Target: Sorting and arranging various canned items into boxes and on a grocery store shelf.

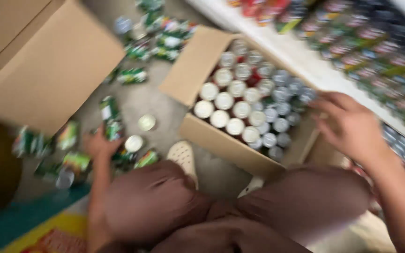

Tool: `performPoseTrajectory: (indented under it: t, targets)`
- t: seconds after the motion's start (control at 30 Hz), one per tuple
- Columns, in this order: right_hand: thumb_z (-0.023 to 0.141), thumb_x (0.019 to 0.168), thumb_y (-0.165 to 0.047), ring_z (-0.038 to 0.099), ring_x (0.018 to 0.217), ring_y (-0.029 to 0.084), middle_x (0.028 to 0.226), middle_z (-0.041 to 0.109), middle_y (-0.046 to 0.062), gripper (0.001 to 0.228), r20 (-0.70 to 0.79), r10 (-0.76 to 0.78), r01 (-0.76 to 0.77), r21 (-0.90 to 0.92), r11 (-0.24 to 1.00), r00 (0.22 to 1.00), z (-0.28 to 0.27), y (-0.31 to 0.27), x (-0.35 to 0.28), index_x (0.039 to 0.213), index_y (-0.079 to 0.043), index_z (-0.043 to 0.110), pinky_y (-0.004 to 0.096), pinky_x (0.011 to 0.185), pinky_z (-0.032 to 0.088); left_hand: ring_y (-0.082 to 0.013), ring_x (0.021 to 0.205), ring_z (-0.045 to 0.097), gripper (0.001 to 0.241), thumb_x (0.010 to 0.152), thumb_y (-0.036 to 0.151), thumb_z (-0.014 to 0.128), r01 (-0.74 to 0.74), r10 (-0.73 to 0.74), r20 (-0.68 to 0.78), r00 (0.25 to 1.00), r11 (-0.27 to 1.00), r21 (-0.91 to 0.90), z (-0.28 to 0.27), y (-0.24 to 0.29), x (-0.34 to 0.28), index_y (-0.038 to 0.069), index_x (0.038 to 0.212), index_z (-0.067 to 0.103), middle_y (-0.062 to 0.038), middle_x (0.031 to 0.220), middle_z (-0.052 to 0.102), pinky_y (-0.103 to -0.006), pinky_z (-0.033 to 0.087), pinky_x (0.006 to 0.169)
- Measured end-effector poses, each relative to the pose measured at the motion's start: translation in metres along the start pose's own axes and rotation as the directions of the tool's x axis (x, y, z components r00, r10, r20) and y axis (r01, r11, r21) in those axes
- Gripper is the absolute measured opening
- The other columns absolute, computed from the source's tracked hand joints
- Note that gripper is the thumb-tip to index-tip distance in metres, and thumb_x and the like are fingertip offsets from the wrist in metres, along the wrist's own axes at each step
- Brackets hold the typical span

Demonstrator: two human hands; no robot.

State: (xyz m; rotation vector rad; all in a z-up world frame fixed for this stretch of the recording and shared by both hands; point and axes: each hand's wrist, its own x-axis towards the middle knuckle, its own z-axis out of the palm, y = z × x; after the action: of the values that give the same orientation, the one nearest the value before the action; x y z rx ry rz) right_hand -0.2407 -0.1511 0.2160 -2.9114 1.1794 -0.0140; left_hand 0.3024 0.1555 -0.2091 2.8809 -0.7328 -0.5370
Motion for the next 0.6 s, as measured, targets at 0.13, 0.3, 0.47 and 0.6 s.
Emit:
performPoseTrajectory:
  t: [0.13, 0.3, 0.47, 0.6]
  targets:
    - [0.072, 0.089, -0.018, 0.068, 0.111, 0.034, 0.132, 0.066, 0.011, 0.031, -0.146, -0.226, 0.247, 0.148, 0.958, 0.963, -0.02, -0.029, 0.019, 0.12, -0.013, 0.069, 0.042, 0.09, 0.057, -0.0566, 0.131, 0.047, 0.112, 0.054, 0.066, 0.091, -0.027, 0.028, 0.024, 0.999, 0.997, -0.066, -0.025, 0.004, 0.001, 0.021, 0.151, 0.055, -0.04, 0.15, 0.039, -0.0652, 0.045, 0.101]
    - [0.072, 0.096, -0.02, 0.07, 0.112, 0.032, 0.126, 0.067, 0.01, 0.035, -0.177, -0.265, 0.316, 0.413, 0.854, 0.948, -0.025, -0.062, 0.031, 0.13, -0.013, 0.066, 0.04, 0.094, 0.058, -0.0415, 0.114, 0.061, 0.096, 0.061, 0.053, 0.092, -0.441, 0.453, -0.065, 0.889, 0.81, -0.386, -0.174, 0.116, -0.024, 0.002, 0.134, 0.057, -0.03, 0.127, 0.06, -0.054, 0.051, 0.098]
    - [0.075, 0.09, -0.039, 0.074, 0.094, 0.019, 0.136, 0.059, 0.01, 0.074, 0.176, -0.208, -0.06, 0.881, 0.469, 0.962, -0.019, -0.079, 0.055, 0.151, -0.017, 0.039, 0.032, 0.081, 0.061, -0.0315, 0.116, 0.063, 0.086, 0.066, 0.042, 0.089, -0.756, 0.808, -0.126, 0.575, 0.467, -0.458, -0.304, 0.284, -0.127, -0.002, 0.133, 0.059, -0.022, 0.129, 0.065, -0.046, 0.051, 0.099]
    - [0.075, 0.085, -0.05, 0.073, 0.094, 0.018, 0.142, 0.051, 0.012, 0.091, 0.254, -0.092, -0.243, 0.963, 0.117, 0.963, 0.005, -0.067, 0.071, 0.157, -0.022, 0.027, 0.034, 0.076, 0.065, -0.0331, 0.128, 0.059, 0.111, 0.066, 0.051, 0.09, -0.809, 0.939, 0.047, 0.34, 0.317, -0.495, -0.274, 0.397, -0.164, -0.008, 0.148, 0.044, -0.025, 0.139, 0.057, -0.0418, 0.047, 0.106]
